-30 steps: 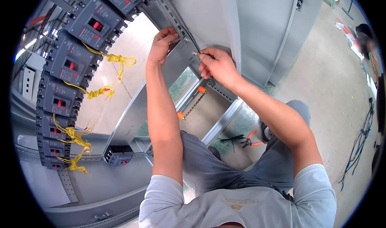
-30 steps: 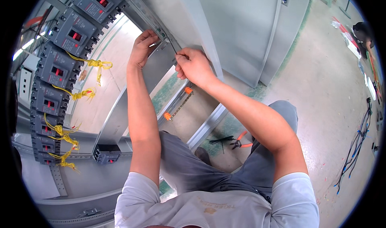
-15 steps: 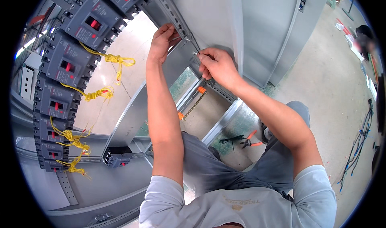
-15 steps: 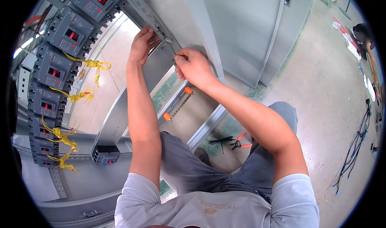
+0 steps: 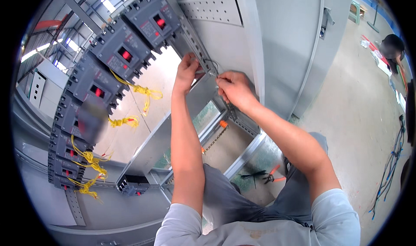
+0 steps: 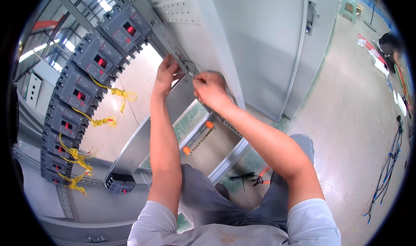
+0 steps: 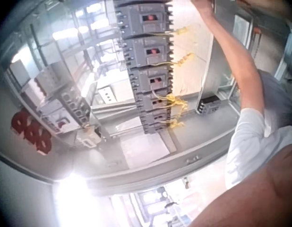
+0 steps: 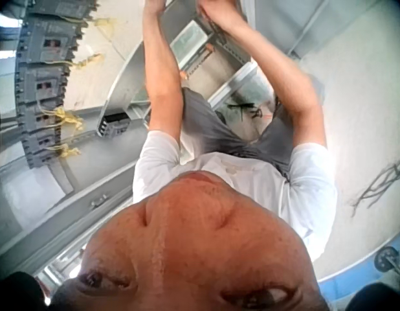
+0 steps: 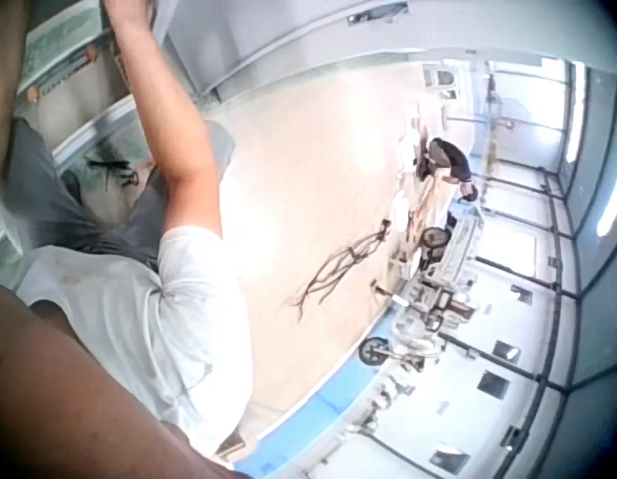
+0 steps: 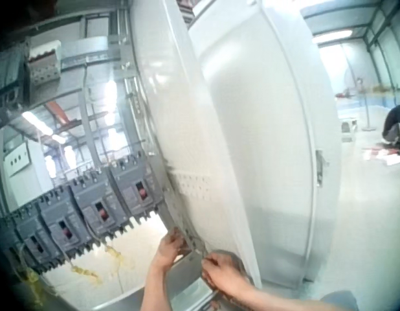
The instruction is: The person sits on the floor in front of an open electrical panel and organizes wires using zip ties and pliers. They repeatedly bundle wires, secure them with zip ties, and trim the excess ends.
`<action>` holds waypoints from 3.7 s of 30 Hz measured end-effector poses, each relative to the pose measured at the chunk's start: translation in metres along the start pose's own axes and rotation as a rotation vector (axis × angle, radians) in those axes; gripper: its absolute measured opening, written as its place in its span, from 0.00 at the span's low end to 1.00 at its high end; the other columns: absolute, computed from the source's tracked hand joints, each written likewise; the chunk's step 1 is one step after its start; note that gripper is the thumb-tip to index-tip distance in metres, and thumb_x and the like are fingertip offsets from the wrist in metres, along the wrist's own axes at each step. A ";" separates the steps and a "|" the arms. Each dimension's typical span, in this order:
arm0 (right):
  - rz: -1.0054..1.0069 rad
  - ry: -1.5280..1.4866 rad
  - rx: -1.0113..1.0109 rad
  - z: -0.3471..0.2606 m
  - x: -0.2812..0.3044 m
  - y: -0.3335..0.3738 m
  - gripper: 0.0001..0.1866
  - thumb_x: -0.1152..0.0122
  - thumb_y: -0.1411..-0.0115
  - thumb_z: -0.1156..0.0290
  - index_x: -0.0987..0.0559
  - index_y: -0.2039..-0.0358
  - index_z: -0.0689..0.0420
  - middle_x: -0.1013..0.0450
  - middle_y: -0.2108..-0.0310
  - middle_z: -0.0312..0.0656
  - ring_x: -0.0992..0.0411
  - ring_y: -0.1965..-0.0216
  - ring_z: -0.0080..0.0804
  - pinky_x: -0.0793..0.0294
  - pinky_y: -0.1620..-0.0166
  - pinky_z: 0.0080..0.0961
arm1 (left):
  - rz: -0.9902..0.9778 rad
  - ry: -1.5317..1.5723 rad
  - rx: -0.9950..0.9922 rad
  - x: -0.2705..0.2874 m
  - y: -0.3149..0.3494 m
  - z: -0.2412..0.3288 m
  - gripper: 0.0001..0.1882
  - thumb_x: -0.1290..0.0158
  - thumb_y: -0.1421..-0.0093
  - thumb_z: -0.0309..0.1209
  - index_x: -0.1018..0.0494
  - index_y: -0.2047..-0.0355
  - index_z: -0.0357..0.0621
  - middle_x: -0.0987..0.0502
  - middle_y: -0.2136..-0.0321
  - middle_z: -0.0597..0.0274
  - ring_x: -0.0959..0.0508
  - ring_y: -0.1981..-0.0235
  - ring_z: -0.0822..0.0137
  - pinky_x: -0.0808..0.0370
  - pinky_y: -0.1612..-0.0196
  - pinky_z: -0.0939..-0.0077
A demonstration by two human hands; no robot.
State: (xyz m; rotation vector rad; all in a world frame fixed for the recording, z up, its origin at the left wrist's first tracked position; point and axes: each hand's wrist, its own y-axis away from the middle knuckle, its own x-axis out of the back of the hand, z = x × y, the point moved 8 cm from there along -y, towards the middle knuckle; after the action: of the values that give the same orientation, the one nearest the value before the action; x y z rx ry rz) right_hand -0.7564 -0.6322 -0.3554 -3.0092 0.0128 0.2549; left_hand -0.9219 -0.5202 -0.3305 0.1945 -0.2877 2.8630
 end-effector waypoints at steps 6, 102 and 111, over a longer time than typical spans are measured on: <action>-0.008 0.197 0.113 -0.014 0.000 0.005 0.13 0.44 0.40 0.69 0.19 0.69 0.67 0.24 0.82 0.42 0.25 0.79 0.28 0.26 0.71 0.29 | 0.000 0.026 -0.016 -0.003 -0.002 0.000 0.17 0.50 0.28 0.42 0.29 0.47 0.47 0.20 0.58 0.67 0.20 0.60 0.72 0.20 0.59 0.73; 0.008 -0.496 -0.245 0.033 -0.037 -0.047 0.09 0.39 0.36 0.69 0.25 0.71 0.59 0.29 0.78 0.35 0.33 0.83 0.21 0.31 0.79 0.22 | 0.045 -0.336 -0.262 -0.012 0.056 0.038 0.09 0.38 0.39 0.23 0.22 0.59 0.37 0.19 0.65 0.65 0.21 0.62 0.75 0.23 0.55 0.77; -0.045 -0.529 -0.217 0.034 -0.039 -0.049 0.13 0.35 0.34 0.64 0.26 0.70 0.58 0.30 0.78 0.33 0.33 0.81 0.20 0.27 0.78 0.24 | 0.061 -0.366 -0.249 -0.007 0.057 0.042 0.06 0.39 0.40 0.23 0.22 0.62 0.37 0.19 0.67 0.64 0.21 0.62 0.75 0.24 0.57 0.78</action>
State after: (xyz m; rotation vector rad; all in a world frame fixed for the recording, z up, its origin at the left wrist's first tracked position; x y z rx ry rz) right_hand -0.8000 -0.5797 -0.3760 -3.0368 -0.1389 1.0987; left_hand -0.9260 -0.5842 -0.3009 0.6703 -0.7249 2.8009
